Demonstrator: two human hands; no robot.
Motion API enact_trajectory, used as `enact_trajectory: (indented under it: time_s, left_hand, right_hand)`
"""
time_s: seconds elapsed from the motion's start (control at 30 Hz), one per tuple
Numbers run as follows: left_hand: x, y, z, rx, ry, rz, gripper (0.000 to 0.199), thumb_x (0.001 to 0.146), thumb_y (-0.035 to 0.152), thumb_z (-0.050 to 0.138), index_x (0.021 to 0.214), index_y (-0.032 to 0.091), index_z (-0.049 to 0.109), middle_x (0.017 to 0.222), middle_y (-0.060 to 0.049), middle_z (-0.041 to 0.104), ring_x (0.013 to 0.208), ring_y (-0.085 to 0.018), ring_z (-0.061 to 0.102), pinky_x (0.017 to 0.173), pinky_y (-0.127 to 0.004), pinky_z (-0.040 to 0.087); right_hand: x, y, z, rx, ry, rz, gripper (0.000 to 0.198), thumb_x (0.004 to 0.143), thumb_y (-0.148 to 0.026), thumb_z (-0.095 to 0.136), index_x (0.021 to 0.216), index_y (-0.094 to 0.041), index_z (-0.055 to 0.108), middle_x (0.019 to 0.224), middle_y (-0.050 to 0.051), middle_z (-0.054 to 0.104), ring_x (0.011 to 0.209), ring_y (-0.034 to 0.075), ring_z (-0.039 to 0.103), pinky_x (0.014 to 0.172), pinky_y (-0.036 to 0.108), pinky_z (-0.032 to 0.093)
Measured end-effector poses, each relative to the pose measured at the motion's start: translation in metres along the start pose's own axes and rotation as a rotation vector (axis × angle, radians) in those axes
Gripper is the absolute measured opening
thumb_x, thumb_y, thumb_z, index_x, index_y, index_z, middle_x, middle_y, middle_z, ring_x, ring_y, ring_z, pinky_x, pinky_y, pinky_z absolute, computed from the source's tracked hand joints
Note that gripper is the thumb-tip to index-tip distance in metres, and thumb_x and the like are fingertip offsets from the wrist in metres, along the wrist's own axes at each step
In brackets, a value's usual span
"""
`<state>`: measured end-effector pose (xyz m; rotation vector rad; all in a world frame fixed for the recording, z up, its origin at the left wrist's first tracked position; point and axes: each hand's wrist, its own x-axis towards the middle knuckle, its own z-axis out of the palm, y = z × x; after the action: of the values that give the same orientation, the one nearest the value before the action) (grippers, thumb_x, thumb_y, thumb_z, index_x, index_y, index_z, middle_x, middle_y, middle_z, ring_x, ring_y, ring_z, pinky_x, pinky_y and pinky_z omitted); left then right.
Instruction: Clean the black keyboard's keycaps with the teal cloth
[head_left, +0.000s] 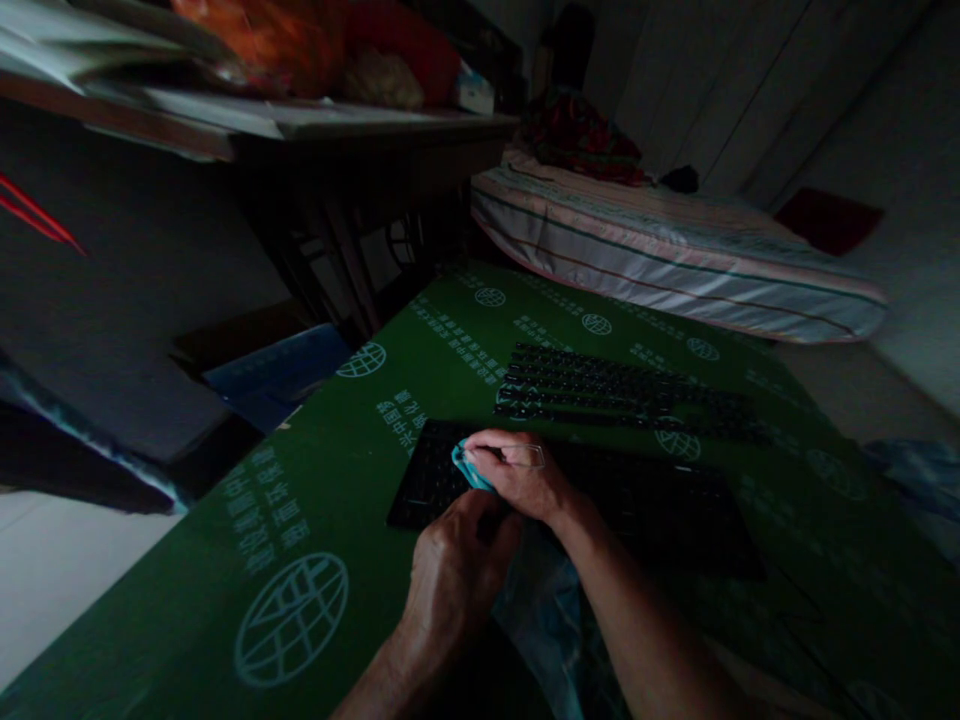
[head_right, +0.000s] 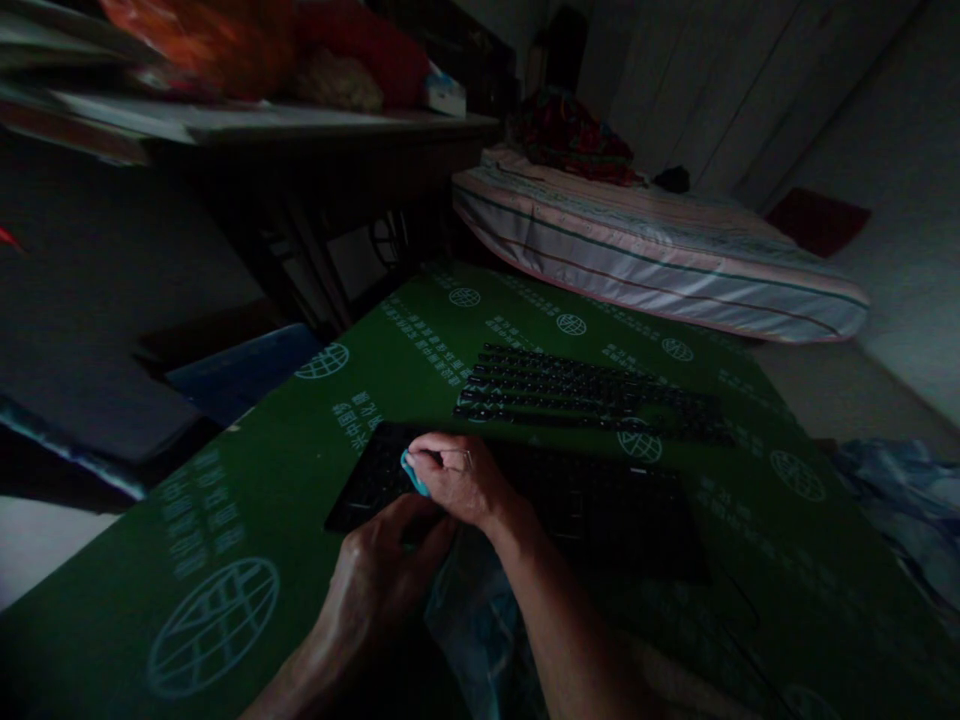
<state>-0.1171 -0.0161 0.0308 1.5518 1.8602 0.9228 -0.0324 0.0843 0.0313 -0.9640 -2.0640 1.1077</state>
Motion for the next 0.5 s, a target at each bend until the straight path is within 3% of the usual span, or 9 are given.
enact_trajectory:
  time_s: [0.27, 0.5]
  left_hand:
    - [0.0005, 0.0011, -0.0033, -0.006, -0.044, -0.172, 0.032, 0.075, 0.035, 0.055, 0.102, 0.019, 0.048, 0.066, 0.002, 0.060, 0.057, -0.016, 0.057, 0.053, -0.026, 0.039]
    - [0.0026, -0.0008, 0.0006, -0.082, -0.066, -0.123, 0.023, 0.072, 0.024, 0.055, 0.094, 0.017, 0.054, 0.063, 0.004, 0.055, 0.054, -0.013, 0.052, 0.052, -0.022, 0.037]
  right_hand:
    - [-0.0002, 0.0020, 0.0002, -0.045, 0.013, 0.018, 0.019, 0.081, -0.022, 0.052, 0.084, -0.021, 0.071, 0.081, 0.000, 0.072, 0.074, 0.013, 0.065, 0.070, 0.021, 0.048]
    - [-0.0029, 0.0025, 0.0000, -0.031, 0.003, 0.000, 0.020, 0.080, -0.021, 0.052, 0.087, -0.020, 0.071, 0.084, 0.002, 0.072, 0.076, 0.013, 0.065, 0.071, 0.022, 0.049]
